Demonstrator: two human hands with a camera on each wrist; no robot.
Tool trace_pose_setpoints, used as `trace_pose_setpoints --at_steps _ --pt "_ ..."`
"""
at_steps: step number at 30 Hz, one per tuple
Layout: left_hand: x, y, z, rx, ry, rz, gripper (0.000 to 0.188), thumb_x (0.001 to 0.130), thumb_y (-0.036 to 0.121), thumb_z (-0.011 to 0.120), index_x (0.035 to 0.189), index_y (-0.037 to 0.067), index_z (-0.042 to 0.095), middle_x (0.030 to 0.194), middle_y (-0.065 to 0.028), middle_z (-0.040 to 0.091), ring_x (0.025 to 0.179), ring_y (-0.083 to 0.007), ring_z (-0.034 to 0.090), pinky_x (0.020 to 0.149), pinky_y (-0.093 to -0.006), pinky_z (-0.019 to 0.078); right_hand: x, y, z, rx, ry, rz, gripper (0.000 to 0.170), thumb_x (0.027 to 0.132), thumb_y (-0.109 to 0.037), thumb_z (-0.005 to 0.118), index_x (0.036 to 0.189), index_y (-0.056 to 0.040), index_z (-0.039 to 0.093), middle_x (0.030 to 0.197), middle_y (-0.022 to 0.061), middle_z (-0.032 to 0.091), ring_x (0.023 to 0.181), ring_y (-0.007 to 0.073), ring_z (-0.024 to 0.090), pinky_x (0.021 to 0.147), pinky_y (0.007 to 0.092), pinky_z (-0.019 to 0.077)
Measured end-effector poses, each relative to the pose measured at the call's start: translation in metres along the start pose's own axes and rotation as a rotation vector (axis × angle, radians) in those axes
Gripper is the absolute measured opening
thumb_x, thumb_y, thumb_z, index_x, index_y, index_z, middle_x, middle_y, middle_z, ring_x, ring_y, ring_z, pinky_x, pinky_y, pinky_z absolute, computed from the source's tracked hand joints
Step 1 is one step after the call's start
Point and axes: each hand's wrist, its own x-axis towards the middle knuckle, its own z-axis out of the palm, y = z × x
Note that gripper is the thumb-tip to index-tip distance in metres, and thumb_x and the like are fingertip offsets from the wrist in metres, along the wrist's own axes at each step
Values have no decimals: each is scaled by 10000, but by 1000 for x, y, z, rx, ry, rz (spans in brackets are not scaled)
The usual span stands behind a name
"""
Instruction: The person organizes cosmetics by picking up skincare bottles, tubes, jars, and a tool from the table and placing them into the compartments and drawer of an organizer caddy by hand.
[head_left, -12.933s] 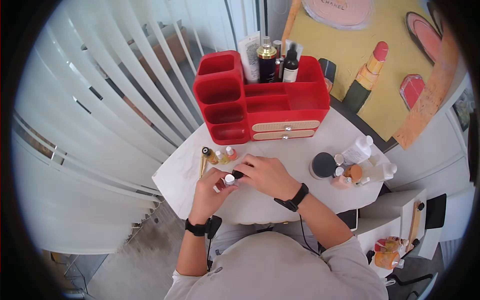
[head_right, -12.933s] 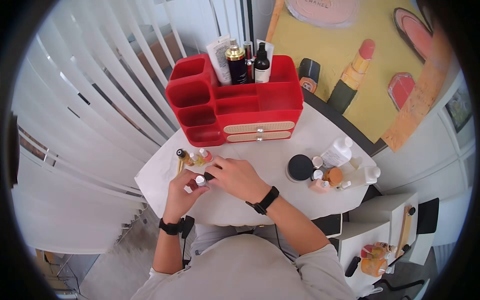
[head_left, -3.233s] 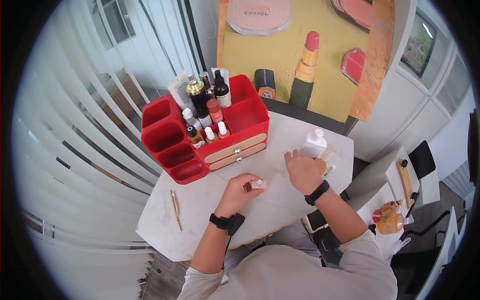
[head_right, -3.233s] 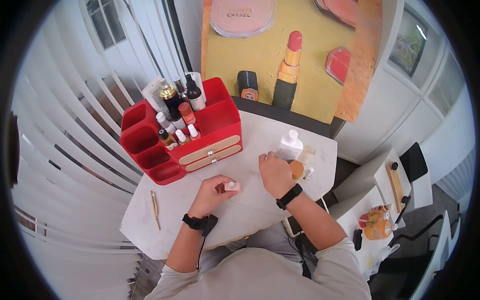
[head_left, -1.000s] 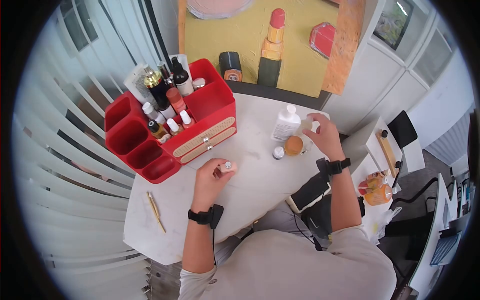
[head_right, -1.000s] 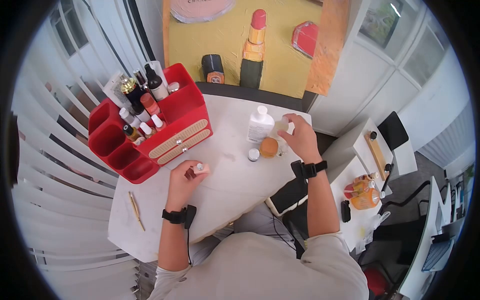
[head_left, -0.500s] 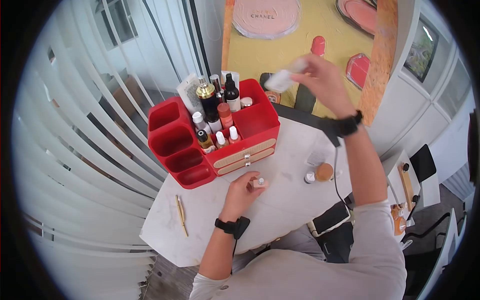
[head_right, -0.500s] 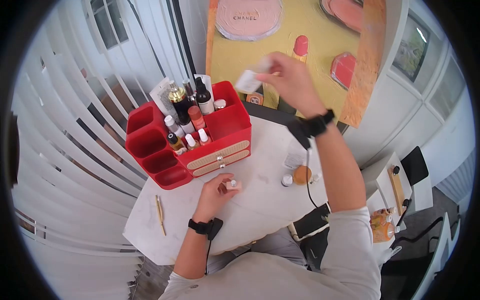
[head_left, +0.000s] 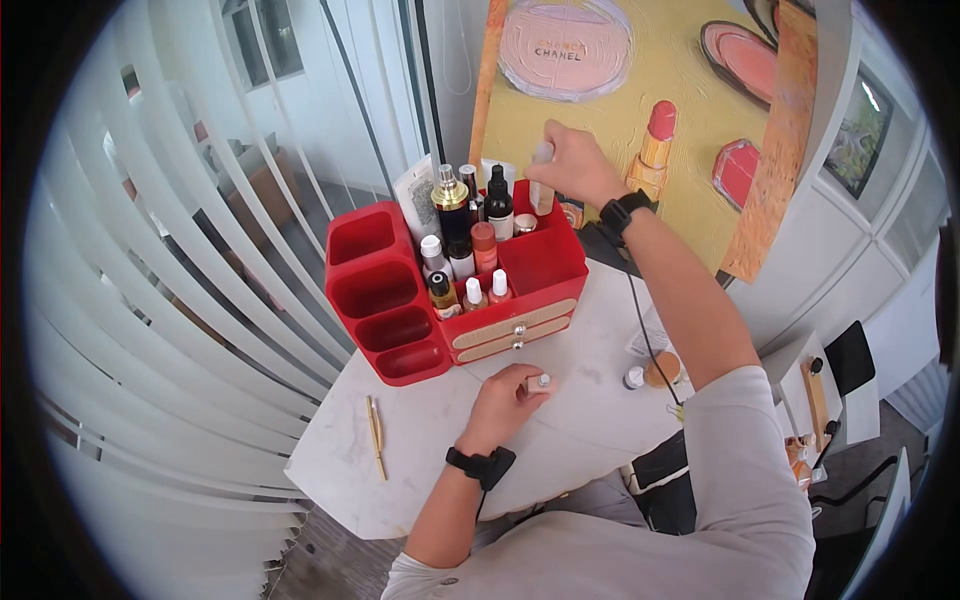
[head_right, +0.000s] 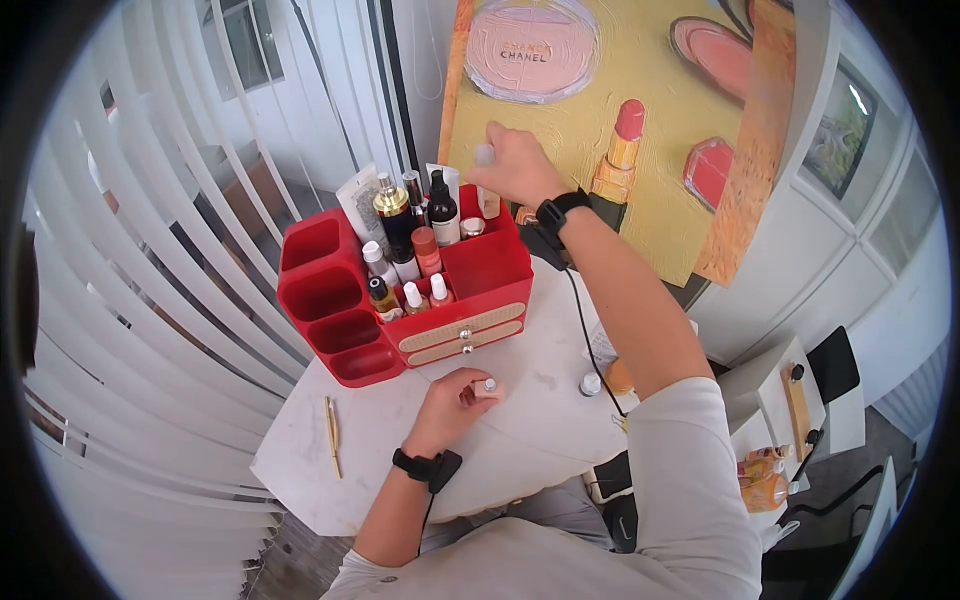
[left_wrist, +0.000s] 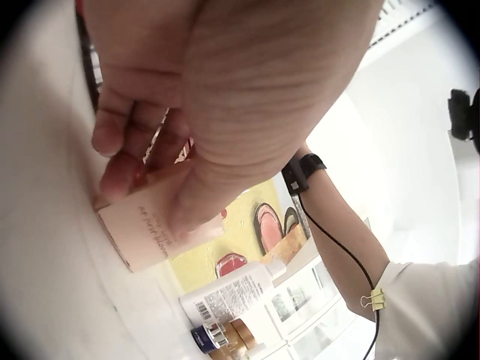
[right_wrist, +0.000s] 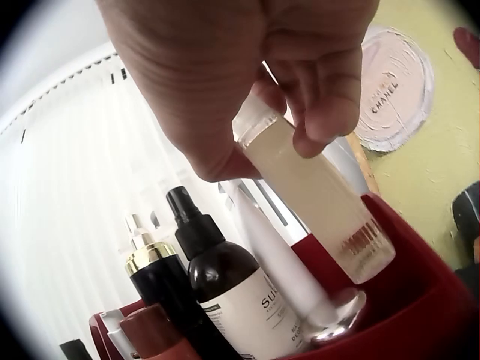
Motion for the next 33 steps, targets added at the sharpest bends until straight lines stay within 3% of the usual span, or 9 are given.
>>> trace_pose_setpoints --at_steps 2,4,7,10,20,23,25,29,33 --pt "0 -2 1 -22 -5 8 284 847 67 851 1079 6 699 889 -111 696 725 -211 658 695 -320 556 0 -3 2 52 56 -32 294 832 -200 788 954 6 618 825 158 713 762 275 734 696 387 575" --pt "-1 -1 0 -15 -6 10 288 847 45 850 1093 8 706 894 -83 704 734 -159 651 695 -291 550 -1 -8 0 282 -60 304 314 818 -177 815 961 23 619 806 179 703 655 262 727 592 376 579" --pt "0 0 -2 -6 -13 7 291 850 23 846 1108 5 712 896 -52 712 747 -104 645 698 -259 545 2 -9 0 464 -106 427 277 870 -135 814 1003 37 642 822 136 708 624 176 727 538 307 586" --pt "0 -1 0 -5 -20 -8 289 852 20 843 1107 -2 709 894 -50 713 755 -96 648 705 -254 545 -2 3 11 729 -157 315 248 912 -114 801 1037 50 663 856 155 716 689 180 750 588 307 613" --pt "1 -7 -2 -54 -6 -18 313 829 -28 824 1116 4 702 926 -89 743 789 -152 705 742 -286 577 -5 7 19 315 -289 226 323 898 -109 794 1143 85 710 1032 203 760 856 242 776 752 370 629" --pt "0 -7 -3 -18 -35 -70 320 831 -38 816 1125 -2 693 929 -92 750 816 -157 718 754 -287 582 -28 -3 5 42 -149 134 319 891 -171 783 1139 24 733 1032 233 753 964 313 753 872 399 598" --pt "0 -11 -1 -39 -37 -87 329 833 -44 811 1134 -4 686 925 -90 751 822 -160 719 761 -288 584 -68 -21 -8 -13 169 -179 283 893 -221 755 1085 -14 742 1041 207 747 998 363 714 913 439 564" --pt "1 -17 2 -90 1 -58 368 818 -74 787 1150 -6 645 927 -126 735 797 -212 719 741 -321 584 -180 -66 -25 69 -460 -259 198 899 -191 761 1050 -65 734 990 110 724 873 309 710 752 412 562" --pt "1 -12 1 -141 11 -104 367 828 -91 755 1157 -1 619 952 -130 732 800 -218 725 740 -318 586 -249 -75 11 -93 -533 -248 208 859 -192 770 1003 -64 691 919 111 686 856 327 710 734 431 571"
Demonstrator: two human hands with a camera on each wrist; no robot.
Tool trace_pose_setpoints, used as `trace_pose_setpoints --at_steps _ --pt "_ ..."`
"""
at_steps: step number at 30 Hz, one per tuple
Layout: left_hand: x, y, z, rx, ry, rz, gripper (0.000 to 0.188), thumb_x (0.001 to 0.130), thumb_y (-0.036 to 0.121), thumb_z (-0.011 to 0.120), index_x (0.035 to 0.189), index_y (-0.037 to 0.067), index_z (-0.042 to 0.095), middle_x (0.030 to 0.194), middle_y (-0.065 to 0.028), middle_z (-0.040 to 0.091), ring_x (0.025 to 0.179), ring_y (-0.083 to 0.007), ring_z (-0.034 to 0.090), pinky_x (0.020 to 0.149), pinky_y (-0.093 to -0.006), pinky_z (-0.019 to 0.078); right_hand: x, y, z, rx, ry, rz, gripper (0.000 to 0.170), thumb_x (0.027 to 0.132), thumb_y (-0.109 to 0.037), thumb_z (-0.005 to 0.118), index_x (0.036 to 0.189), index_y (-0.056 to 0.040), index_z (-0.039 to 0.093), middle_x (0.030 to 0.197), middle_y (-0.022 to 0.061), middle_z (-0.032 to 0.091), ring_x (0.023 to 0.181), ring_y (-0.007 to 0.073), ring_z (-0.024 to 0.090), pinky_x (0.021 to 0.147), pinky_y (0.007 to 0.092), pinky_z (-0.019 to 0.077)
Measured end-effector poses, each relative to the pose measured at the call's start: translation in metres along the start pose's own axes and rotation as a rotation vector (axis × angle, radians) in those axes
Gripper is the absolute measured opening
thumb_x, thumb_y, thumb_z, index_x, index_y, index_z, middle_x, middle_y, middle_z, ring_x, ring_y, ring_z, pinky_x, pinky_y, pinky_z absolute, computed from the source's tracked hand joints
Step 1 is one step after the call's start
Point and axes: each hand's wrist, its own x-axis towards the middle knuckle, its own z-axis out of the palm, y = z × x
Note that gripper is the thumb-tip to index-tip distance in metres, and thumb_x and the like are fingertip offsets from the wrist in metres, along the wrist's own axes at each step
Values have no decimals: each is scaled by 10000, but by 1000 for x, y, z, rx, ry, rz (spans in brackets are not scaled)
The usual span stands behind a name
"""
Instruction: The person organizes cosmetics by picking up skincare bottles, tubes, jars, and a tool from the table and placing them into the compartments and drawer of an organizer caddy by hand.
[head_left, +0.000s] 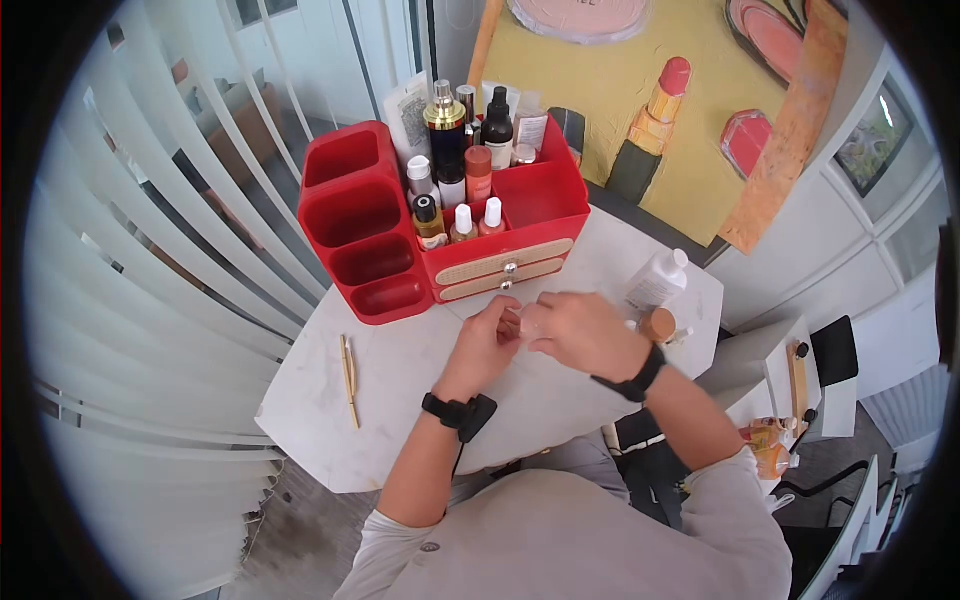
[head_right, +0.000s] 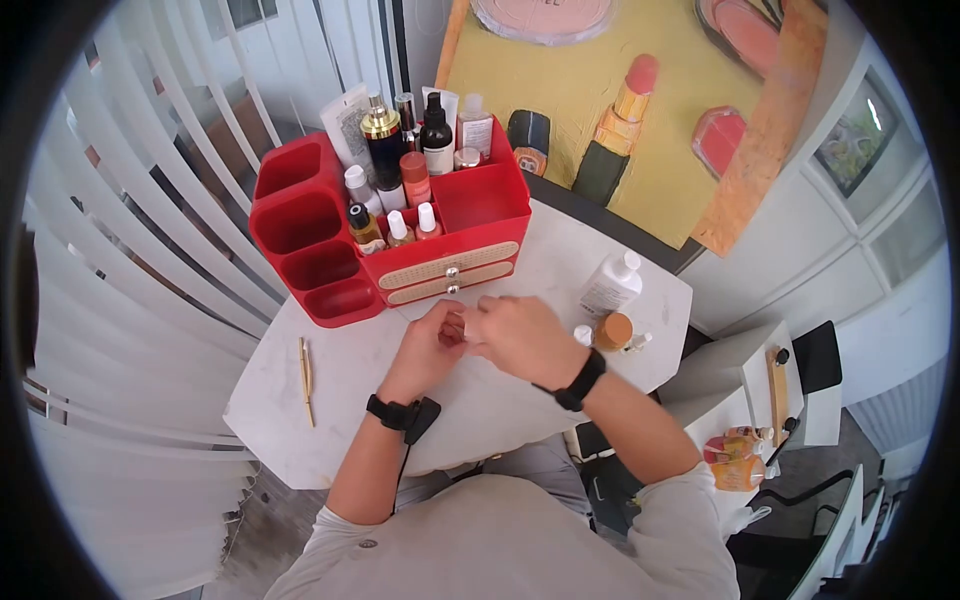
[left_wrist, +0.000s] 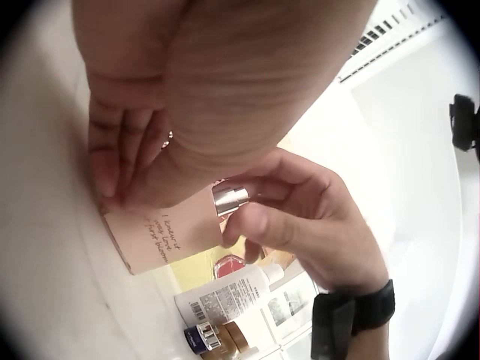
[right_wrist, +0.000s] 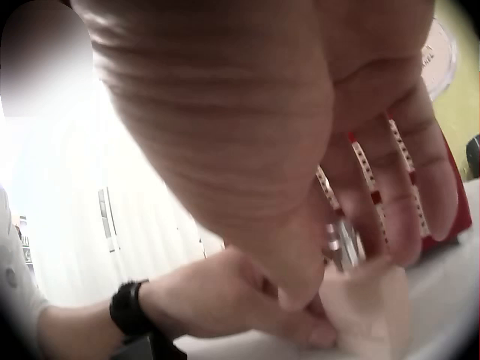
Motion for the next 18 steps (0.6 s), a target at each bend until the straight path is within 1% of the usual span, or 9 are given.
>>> trace_pose_setpoints --at_steps 3,5,8,11,13,15,16,17,18 --pt "1 -3 -4 14 21 57 345 833 -104 718 1141 2 604 962 -135 726 794 -219 727 725 -320 581 -3 1 14 16 29 12 209 841 -181 768 975 -61 662 889 117 666 839 341 705 739 447 574" --pt "1 -4 -7 79 -10 -2 309 829 -120 691 1108 0 631 971 -84 730 828 -154 709 779 -293 579 0 4 13 35 31 22 205 837 -171 764 965 -59 649 883 121 660 831 345 703 741 453 574" --pt "0 -8 -9 70 -35 -7 285 823 -114 688 1082 -5 640 942 -80 716 812 -157 705 768 -297 579 2 8 9 36 -8 3 201 819 -165 763 951 -58 655 872 135 663 838 361 701 738 458 572" --pt "1 -12 -10 44 -50 -9 251 828 -101 687 1058 -10 645 926 -86 706 806 -163 706 762 -302 578 8 15 -11 81 -29 -51 196 821 -153 779 949 -50 671 844 113 683 765 289 713 689 410 568" --pt "1 -9 -12 63 -24 18 250 823 -100 687 1053 -11 646 921 -88 701 803 -167 704 758 -303 575 15 16 -51 449 123 151 207 816 -129 811 960 -43 690 810 63 703 688 163 684 632 333 543" --pt "-1 -7 -5 59 5 45 249 818 -98 687 1048 -12 647 915 -89 696 800 -170 702 753 -305 572 33 22 -90 412 361 155 247 807 -128 818 1000 -18 709 774 80 725 663 154 688 639 303 558" --pt "1 -8 -5 78 3 68 250 811 -98 684 1043 -10 649 913 -90 691 797 -171 697 751 -307 570 45 31 -105 356 415 239 240 814 -110 831 987 -9 699 750 76 710 677 108 669 644 287 554" --pt "0 -10 -6 103 -6 81 251 805 -98 681 1037 -9 651 912 -90 686 795 -172 693 748 -308 568 61 34 -121 377 439 344 272 811 -137 845 986 6 692 760 96 714 682 119 675 652 294 560" --pt "-1 -11 -6 103 0 81 251 805 -98 681 1037 -9 651 912 -90 686 795 -172 693 748 -308 568 76 48 -128 335 474 329 292 803 -158 856 972 13 691 768 106 720 690 134 689 654 303 564"
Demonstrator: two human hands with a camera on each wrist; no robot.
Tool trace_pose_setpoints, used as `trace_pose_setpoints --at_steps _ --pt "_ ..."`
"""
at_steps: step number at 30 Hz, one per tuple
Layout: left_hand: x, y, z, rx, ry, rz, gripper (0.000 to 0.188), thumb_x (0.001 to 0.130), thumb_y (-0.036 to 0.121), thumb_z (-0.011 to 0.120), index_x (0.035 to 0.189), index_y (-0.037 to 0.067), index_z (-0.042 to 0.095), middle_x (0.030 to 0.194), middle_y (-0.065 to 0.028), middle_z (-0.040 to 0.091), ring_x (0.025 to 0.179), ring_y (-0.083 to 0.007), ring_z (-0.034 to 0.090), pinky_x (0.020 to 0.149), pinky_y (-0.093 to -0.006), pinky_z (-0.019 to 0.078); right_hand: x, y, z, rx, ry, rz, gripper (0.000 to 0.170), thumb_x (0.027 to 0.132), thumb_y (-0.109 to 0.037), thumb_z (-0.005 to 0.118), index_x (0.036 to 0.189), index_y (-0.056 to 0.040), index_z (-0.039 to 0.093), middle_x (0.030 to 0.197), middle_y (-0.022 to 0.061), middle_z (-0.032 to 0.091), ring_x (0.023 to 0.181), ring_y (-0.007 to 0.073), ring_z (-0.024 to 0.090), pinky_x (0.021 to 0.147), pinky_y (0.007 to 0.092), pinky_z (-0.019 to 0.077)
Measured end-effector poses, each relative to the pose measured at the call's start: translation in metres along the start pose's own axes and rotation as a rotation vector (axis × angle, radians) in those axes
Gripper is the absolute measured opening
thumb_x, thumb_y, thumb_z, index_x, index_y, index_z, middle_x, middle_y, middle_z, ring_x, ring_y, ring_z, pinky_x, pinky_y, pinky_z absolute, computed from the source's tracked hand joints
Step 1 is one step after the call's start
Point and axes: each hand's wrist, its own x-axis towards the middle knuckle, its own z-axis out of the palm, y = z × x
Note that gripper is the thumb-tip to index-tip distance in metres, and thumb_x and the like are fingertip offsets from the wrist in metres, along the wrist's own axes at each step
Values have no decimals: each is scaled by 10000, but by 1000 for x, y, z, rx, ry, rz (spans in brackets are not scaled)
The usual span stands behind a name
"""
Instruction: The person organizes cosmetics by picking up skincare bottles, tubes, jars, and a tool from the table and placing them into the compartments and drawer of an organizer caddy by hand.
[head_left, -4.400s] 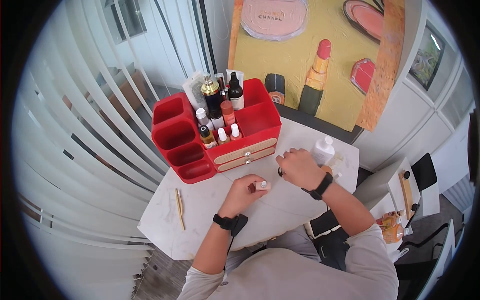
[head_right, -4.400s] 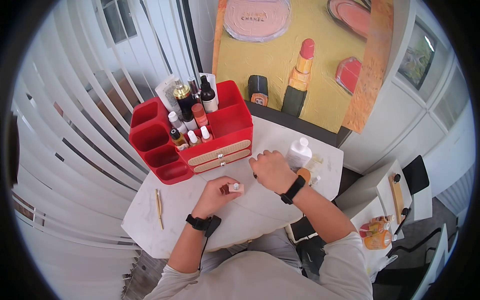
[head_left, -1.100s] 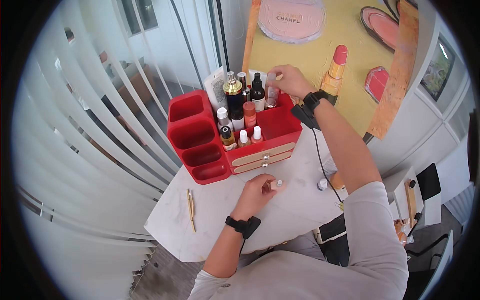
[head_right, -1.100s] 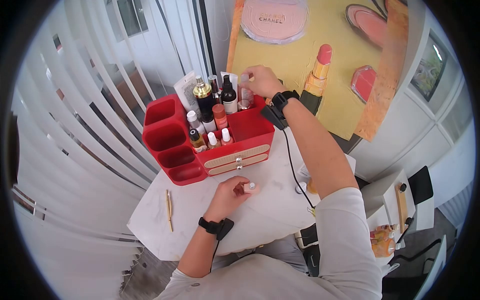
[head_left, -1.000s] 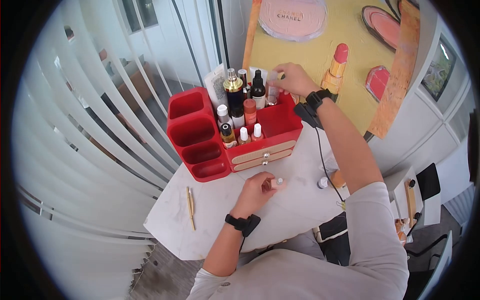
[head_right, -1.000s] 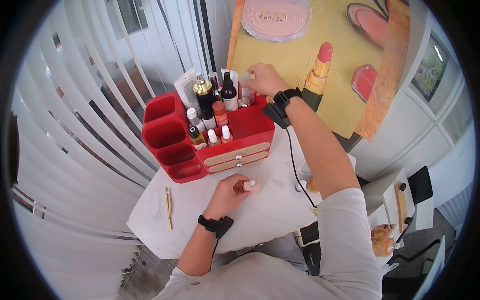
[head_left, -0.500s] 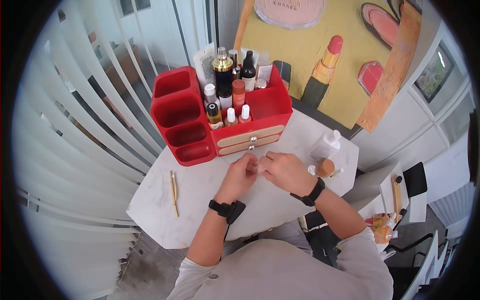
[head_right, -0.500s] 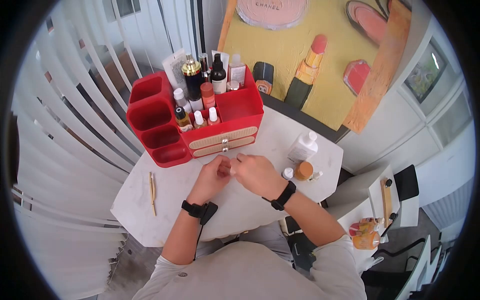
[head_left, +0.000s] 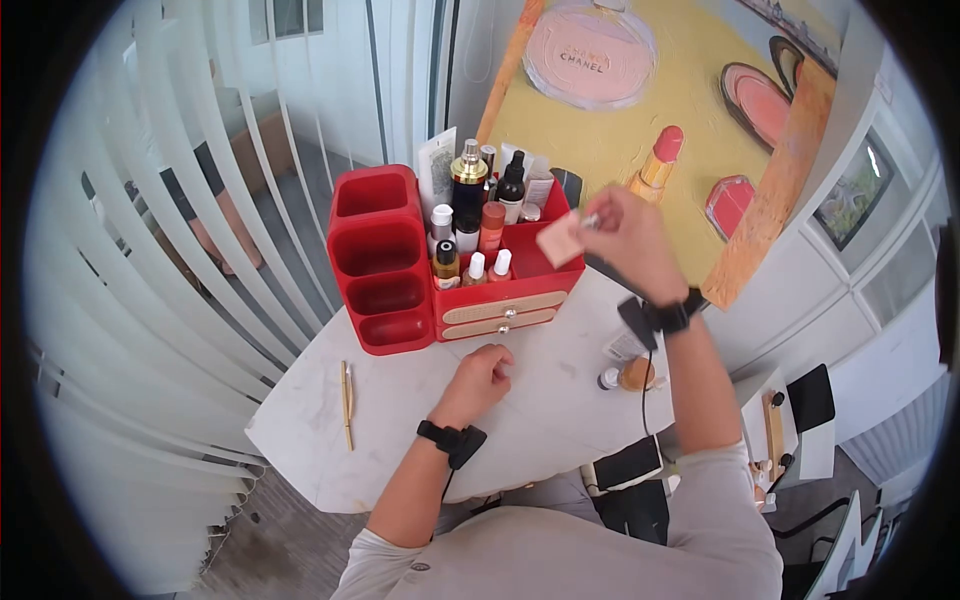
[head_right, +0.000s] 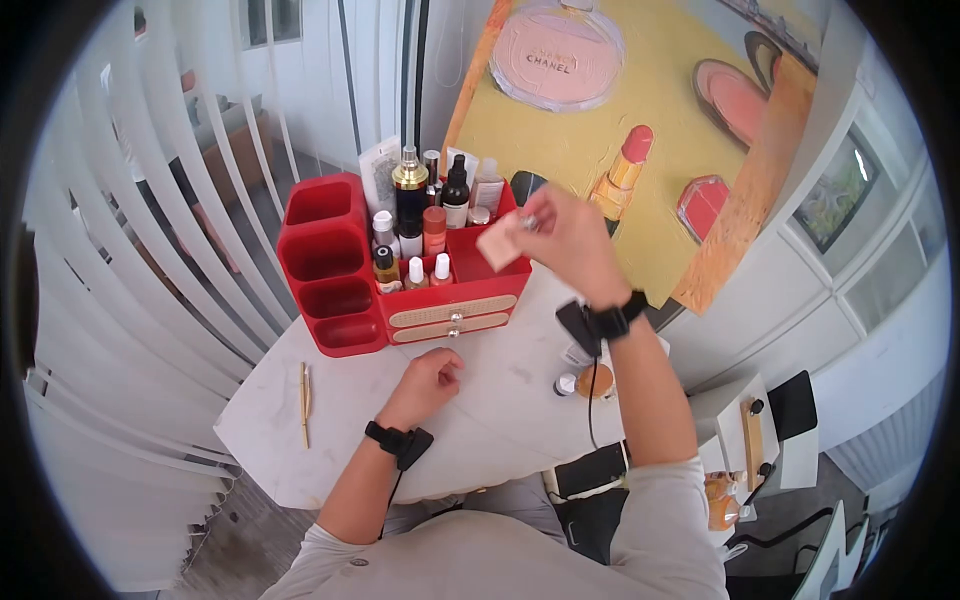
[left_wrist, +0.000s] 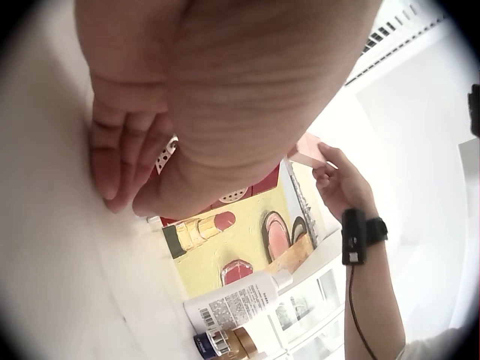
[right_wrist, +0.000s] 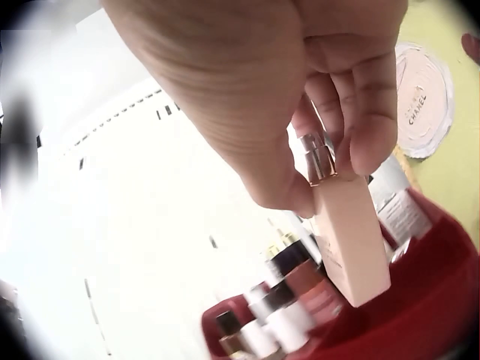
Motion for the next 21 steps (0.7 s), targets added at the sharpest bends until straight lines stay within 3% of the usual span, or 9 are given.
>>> trace_pose_setpoints --at_steps 2,4,5,7,8,10,17,21 --pt "0 -2 0 -11 -12 17 247 796 -92 676 1026 -5 655 913 -94 677 791 -181 685 741 -315 567 38 24 3 -26 37 -37 313 794 -179 868 958 20 689 777 116 726 697 148 703 657 312 568" --pt "1 -1 -2 -5 -14 20 242 798 -85 680 1024 -3 656 915 -97 675 792 -185 684 739 -319 567 68 37 9 -86 70 -66 322 786 -220 854 909 32 696 798 171 736 714 250 736 684 359 585" --pt "0 0 -2 -1 -25 22 237 800 -78 683 1023 -2 657 917 -100 673 792 -190 683 737 -323 567 75 39 13 -85 70 -71 322 786 -220 854 909 32 696 798 171 736 714 250 736 684 359 585" --pt "0 -1 -1 -2 -27 32 246 793 -68 690 1028 -4 653 927 -122 670 789 -221 688 735 -348 567 86 41 25 -333 46 -99 276 772 -201 808 892 34 726 839 237 737 771 362 747 733 418 603" --pt "1 -1 -2 -4 -34 42 255 787 -59 697 1032 -6 648 938 -144 667 785 -251 693 732 -373 568 90 42 33 -329 51 -100 276 772 -201 808 892 34 726 839 237 737 771 362 747 733 418 603" --pt "1 -1 -3 3 -40 46 251 794 -53 702 1035 -6 651 945 -144 672 788 -253 694 735 -374 568 95 44 47 -633 0 -175 253 749 -180 771 896 25 745 866 261 733 816 427 736 774 462 608" --pt "0 4 -4 7 -38 21 226 815 -46 734 1028 4 677 891 -100 682 799 -197 687 743 -324 572 84 48 54 -678 -35 -203 260 758 -250 801 886 -29 751 867 208 740 843 404 736 763 477 599" --pt "0 3 -5 13 -38 5 225 827 -26 761 1035 9 683 875 -82 679 786 -172 667 743 -308 565 45 33 23 -518 139 -190 293 823 -334 822 892 -65 730 836 151 731 794 353 731 720 469 577"
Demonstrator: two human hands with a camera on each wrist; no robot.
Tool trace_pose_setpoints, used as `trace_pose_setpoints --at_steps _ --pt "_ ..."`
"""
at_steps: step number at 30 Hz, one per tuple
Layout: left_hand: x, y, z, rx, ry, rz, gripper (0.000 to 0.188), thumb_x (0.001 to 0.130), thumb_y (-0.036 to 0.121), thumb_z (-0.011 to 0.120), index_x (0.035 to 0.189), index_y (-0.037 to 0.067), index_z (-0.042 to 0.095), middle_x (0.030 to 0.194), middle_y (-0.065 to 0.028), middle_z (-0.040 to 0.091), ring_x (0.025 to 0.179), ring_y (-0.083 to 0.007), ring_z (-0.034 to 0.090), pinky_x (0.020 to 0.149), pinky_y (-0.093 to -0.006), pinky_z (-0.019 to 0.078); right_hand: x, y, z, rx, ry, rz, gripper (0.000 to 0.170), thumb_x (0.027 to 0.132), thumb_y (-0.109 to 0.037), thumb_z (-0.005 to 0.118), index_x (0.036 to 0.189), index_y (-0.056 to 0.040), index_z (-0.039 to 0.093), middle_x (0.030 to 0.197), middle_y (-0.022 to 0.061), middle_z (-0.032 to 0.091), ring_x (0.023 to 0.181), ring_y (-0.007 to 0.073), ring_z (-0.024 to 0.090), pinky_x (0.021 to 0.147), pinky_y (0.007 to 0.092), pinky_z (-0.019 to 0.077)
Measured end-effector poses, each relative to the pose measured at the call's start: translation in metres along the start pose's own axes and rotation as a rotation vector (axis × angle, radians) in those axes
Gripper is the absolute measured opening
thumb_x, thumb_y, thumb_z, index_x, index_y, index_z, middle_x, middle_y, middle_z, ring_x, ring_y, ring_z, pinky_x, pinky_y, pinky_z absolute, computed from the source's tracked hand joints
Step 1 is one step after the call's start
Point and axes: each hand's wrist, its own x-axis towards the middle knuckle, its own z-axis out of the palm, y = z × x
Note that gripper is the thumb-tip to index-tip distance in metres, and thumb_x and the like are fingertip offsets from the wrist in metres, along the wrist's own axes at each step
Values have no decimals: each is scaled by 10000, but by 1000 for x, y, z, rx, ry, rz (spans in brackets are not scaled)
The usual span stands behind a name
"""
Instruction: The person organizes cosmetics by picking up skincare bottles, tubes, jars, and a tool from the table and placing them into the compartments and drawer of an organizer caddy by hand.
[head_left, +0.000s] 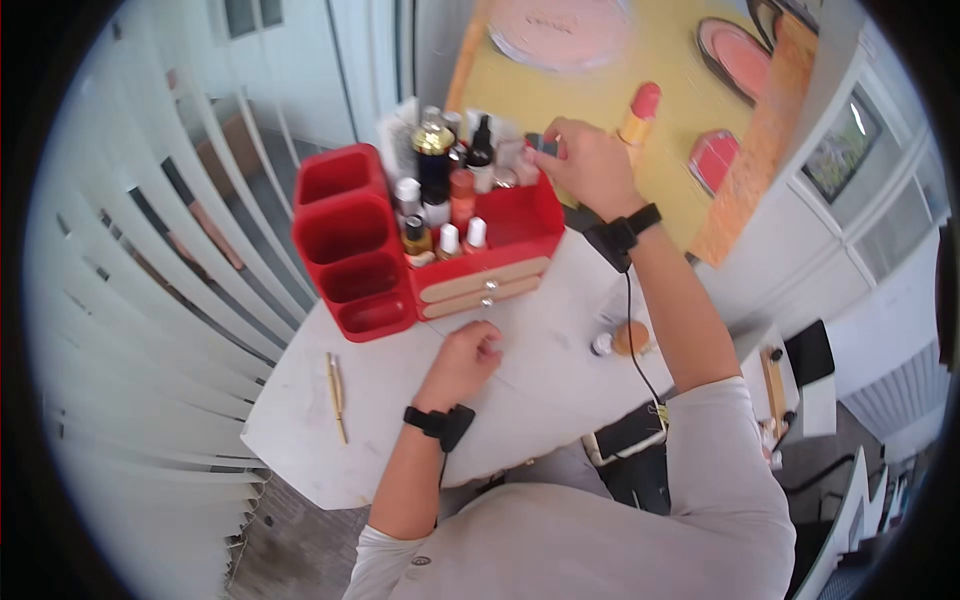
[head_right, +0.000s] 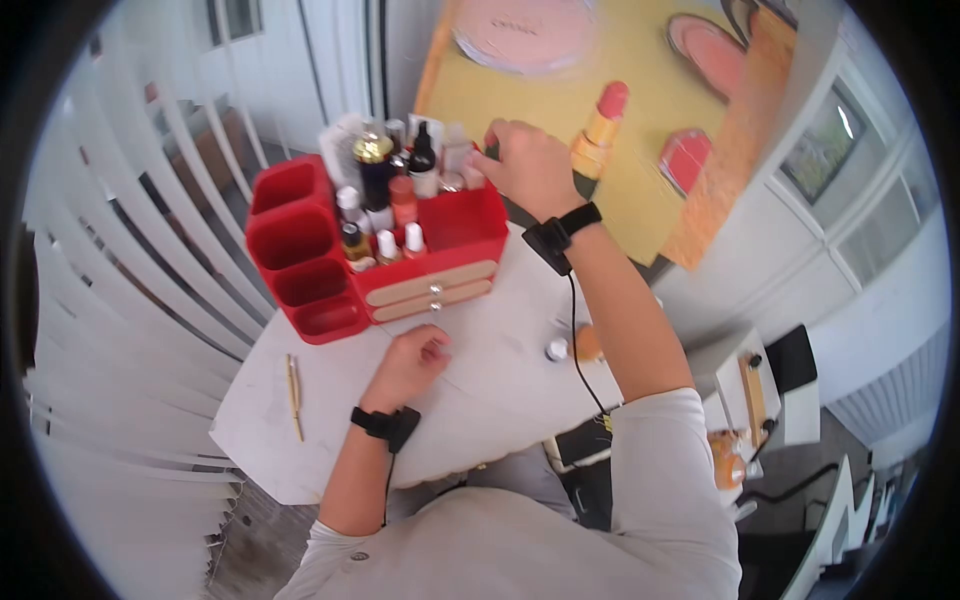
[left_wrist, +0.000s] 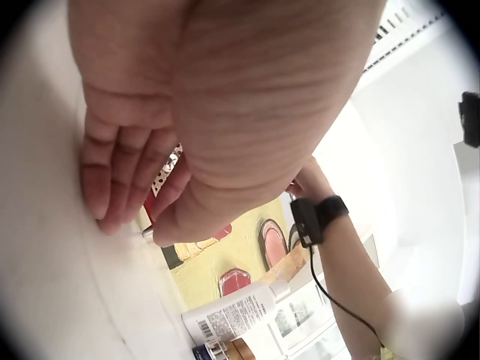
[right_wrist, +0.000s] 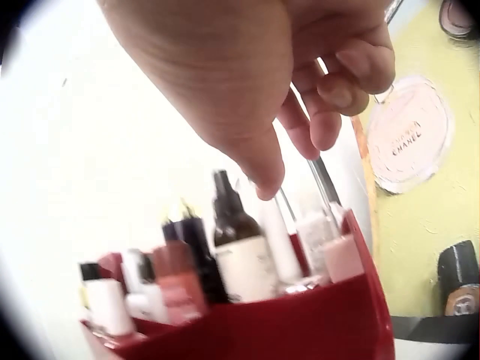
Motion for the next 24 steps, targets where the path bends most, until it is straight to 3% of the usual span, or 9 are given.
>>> trace_pose_setpoints --at_steps 2,7,8,9,11,14,17,21,24 --pt "-1 4 0 -22 -13 -8 231 828 -21 770 1039 12 681 872 -80 678 784 -170 666 740 -307 564 -33 1 -36 67 60 22 301 847 -346 824 893 -68 719 809 134 723 767 332 725 702 458 569" --pt "1 15 -1 12 -38 -7 263 825 -13 793 1060 22 680 878 -79 680 789 -158 669 719 -301 554 -162 29 -99 156 -258 326 246 869 -278 828 867 -54 726 740 104 690 662 289 677 634 371 524" --pt "1 17 -1 29 -38 9 270 822 -12 798 1063 25 682 882 -75 681 775 -155 658 708 -297 548 -186 32 -102 142 -371 465 247 857 -270 834 897 -51 728 813 109 715 796 304 704 719 397 550" --pt "0 19 0 49 -36 21 277 820 -11 804 1066 28 684 887 -70 682 761 -152 648 698 -294 542 -210 39 -96 146 -372 470 247 857 -270 834 897 -51 728 813 109 715 796 304 704 719 397 550" --pt "2 19 6 51 -82 -2 308 812 2 817 1087 18 679 945 -90 687 765 -178 652 710 -309 549 -256 51 -74 -28 -188 218 329 819 -279 871 1005 -47 730 988 128 740 996 336 690 845 438 552" --pt "10 23 20 51 -181 -5 381 801 39 839 1144 12 674 1034 -120 684 798 -230 658 744 -341 557 -285 47 -57 83 -174 425 514 773 -305 915 1161 -46 700 1156 147 720 1135 368 641 941 477 530" --pt "24 40 54 79 -268 67 466 797 92 849 1219 23 665 1103 -139 668 888 -292 666 803 -384 559 -305 57 -38 95 -104 435 696 707 -356 956 1254 -40 663 1202 151 698 1145 374 636 958 477 523" --pt "47 59 108 159 -277 180 527 798 147 843 1277 45 647 1163 -169 644 1063 -382 658 900 -459 550 -313 58 -30 -110 12 383 746 673 -413 971 1253 -59 663 1182 127 698 1067 346 679 877 451 555" --pt "56 56 142 170 -263 194 461 813 138 824 1232 52 652 1126 -167 653 1064 -389 670 897 -465 557 -314 52 -30 82 -77 639 734 657 -468 976 1210 -83 683 1133 93 709 915 302 720 756 406 576"
